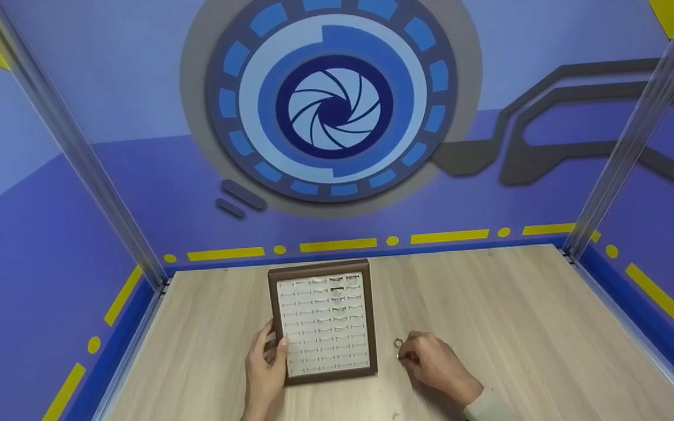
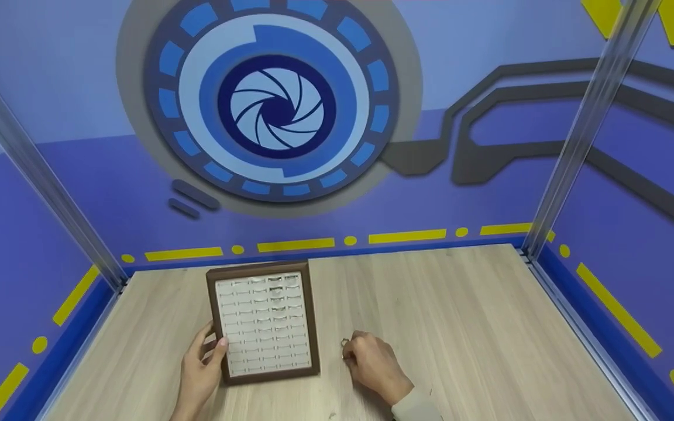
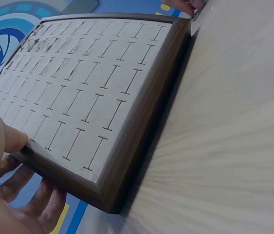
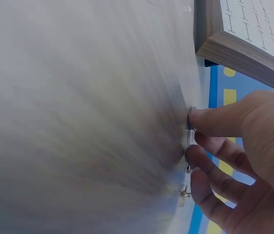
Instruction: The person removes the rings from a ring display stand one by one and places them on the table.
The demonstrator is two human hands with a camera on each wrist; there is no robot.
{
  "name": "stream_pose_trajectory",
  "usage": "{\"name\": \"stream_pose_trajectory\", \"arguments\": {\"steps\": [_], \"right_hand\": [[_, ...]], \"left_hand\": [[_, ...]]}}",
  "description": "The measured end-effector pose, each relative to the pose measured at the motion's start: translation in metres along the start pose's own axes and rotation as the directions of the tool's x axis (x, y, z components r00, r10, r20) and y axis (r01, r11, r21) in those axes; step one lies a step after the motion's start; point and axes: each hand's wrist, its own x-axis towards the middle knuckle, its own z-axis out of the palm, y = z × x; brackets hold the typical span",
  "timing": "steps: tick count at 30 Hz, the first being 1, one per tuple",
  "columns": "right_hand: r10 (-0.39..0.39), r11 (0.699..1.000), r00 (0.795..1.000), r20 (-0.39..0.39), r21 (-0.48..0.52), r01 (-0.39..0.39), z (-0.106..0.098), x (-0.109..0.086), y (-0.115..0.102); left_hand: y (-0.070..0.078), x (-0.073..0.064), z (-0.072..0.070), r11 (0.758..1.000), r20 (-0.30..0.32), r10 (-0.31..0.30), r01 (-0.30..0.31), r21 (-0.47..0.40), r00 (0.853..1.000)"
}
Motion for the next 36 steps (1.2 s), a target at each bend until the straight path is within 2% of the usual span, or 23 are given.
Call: {"name": "stream_pose_trajectory", "arguments": {"steps": [6,11,20,28,36], "right_hand": [[-0.025,1.000,0.996,-0.090,-0.008,0.024,-0.010,0.006,-0.010],[-0.078,0.997,0.978,-0.193,-0.028,0.075,-0.024,0.019,-0.028],[-0.161,0.986,0.927,-0.338,-0.006,0.168,-0.041,0.040,-0.054],[-0.273,0.954,0.856,-0.439,-0.012,0.298,-0.045,0.062,-0.072],[-0.308,0.949,0.806,-0.506,-0.108,0.296,-0.050,0.082,-0.084]], "left_hand": [[-0.002,0.000,-0.001,0.999,-0.001,0.027,-0.027,-0.016,1.000],[-0.003,-0.002,-0.003,1.000,0.008,0.011,-0.011,-0.020,1.000],[-0.006,-0.004,-0.002,1.000,0.003,0.009,-0.009,-0.007,1.000],[-0.006,-0.003,-0.002,1.000,-0.007,0.019,-0.019,-0.010,1.000],[-0.006,-0.001,-0.002,0.998,-0.006,0.055,-0.055,-0.003,0.998]]}}
